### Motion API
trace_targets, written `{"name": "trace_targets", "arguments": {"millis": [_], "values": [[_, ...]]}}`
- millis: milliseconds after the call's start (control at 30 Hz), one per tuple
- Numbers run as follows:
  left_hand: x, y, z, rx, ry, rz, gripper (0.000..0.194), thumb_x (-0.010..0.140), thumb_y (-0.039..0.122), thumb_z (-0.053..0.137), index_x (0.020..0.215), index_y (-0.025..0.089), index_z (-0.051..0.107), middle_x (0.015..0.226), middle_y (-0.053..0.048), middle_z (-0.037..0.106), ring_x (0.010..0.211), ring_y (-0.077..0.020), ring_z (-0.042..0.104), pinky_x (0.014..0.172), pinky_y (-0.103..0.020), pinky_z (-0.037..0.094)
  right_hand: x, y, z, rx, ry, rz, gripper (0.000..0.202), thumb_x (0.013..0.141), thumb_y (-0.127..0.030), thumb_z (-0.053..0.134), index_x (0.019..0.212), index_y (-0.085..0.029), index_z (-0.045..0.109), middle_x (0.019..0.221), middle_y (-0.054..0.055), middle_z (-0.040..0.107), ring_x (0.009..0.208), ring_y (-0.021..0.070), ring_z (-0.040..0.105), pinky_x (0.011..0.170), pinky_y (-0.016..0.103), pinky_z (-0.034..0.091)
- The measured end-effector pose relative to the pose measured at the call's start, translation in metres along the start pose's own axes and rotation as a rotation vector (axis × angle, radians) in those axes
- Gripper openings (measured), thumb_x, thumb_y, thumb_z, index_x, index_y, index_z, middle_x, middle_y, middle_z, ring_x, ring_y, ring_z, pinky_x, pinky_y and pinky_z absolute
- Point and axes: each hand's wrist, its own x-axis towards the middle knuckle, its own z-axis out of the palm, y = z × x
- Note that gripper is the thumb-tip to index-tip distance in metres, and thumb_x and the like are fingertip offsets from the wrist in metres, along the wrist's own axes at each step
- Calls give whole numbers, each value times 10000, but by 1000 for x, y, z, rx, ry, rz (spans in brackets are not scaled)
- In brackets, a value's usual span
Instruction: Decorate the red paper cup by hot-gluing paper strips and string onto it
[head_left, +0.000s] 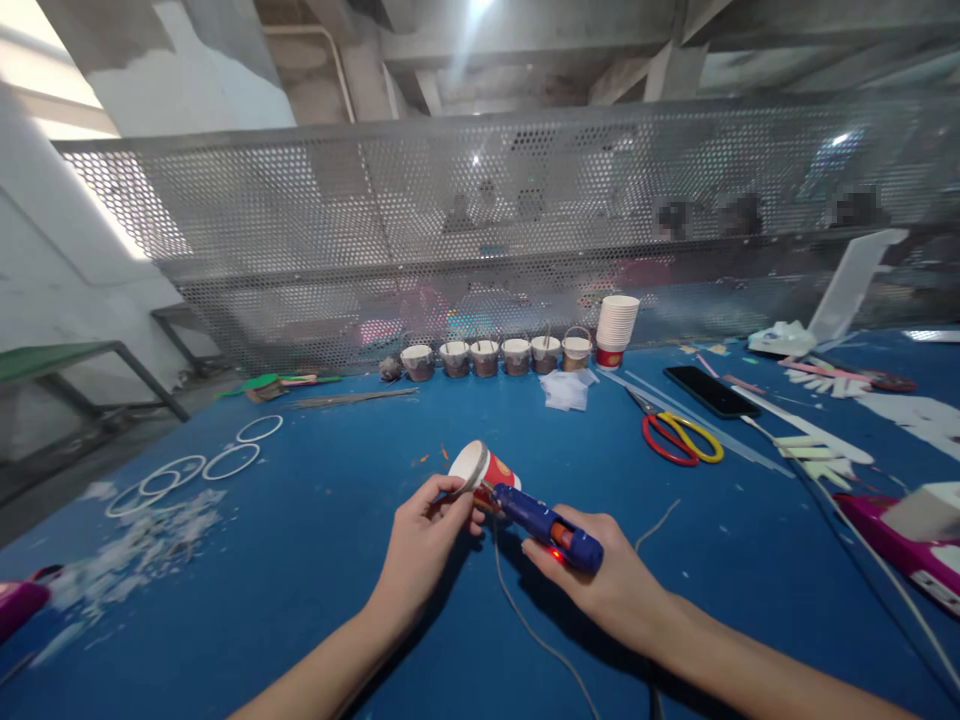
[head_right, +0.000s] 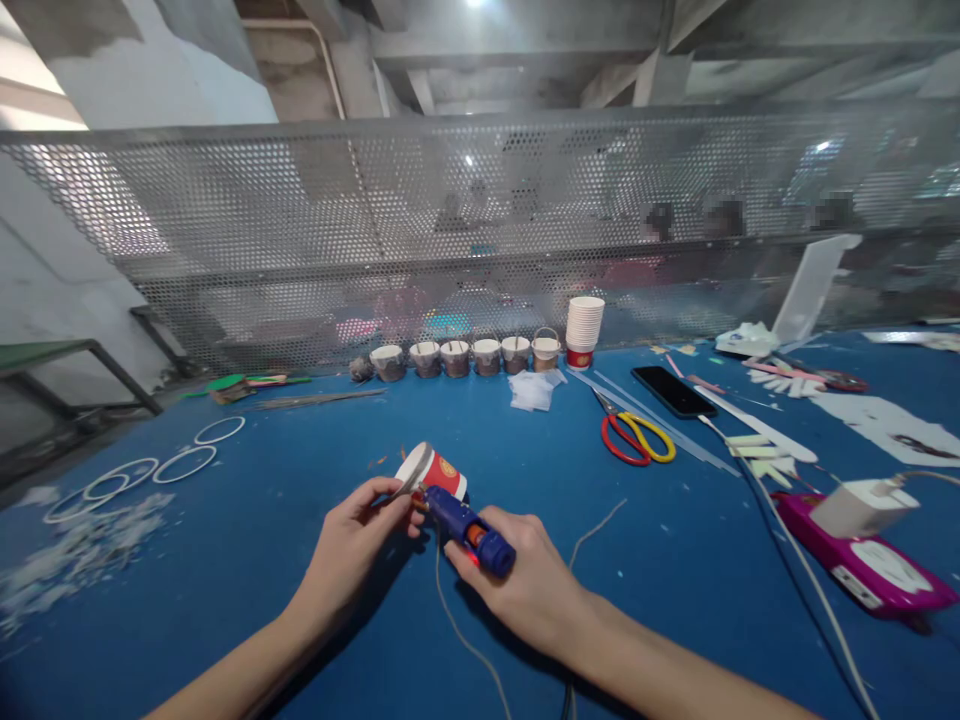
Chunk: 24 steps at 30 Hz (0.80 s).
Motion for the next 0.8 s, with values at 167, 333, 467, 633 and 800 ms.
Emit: {"name": "trace_targets", "arguments": {"millis": [167, 333, 467, 633, 800], "values": [[0, 2, 2, 12, 3, 1, 215, 682, 336, 694, 775, 159, 612, 583, -4, 668, 532, -136, 607, 583, -282, 511, 0, 4, 2, -40, 9, -27, 306, 853, -361, 548, 614, -207, 436, 536, -51, 469, 469, 85, 373, 478, 227, 330], [-2, 6, 3, 28, -2, 27, 185, 677, 316, 694, 744, 160, 620, 587, -9, 667, 523, -135, 602, 588, -280, 508, -2, 5, 4, -46, -12, -54, 285, 848, -335, 543, 617, -208, 434, 539, -41, 475, 474, 88, 359, 464, 229, 319], [-2, 6, 2, 36, -2, 21, 190, 680, 322, 691, 754, 160, 623, 575, -5, 657, 518, -136, 597, 578, -275, 504, -2, 5, 3, -51, 21, -52, 300, 854, -344, 541, 610, -212, 426, 528, -47, 465, 462, 86, 351, 467, 232, 323], [-2, 6, 1, 42, -19, 10, 194, 698, 334, 680, 759, 159, 622, 576, 1, 644, 520, -127, 576, 574, -269, 493, -3, 5, 3, -61, 16, -50, 303, 852, -348, 542, 610, -215, 418, 529, -44, 465, 461, 89, 361, 466, 231, 316], [-3, 8, 1, 40, -41, 22, 179, 704, 328, 673, 737, 157, 633, 579, 3, 633, 528, -119, 567, 576, -257, 478, -2, 5, 3, -57, 1, -52, 290, 840, -329, 546, 608, -214, 416, 532, -44, 465, 461, 87, 358, 466, 227, 308]]}}
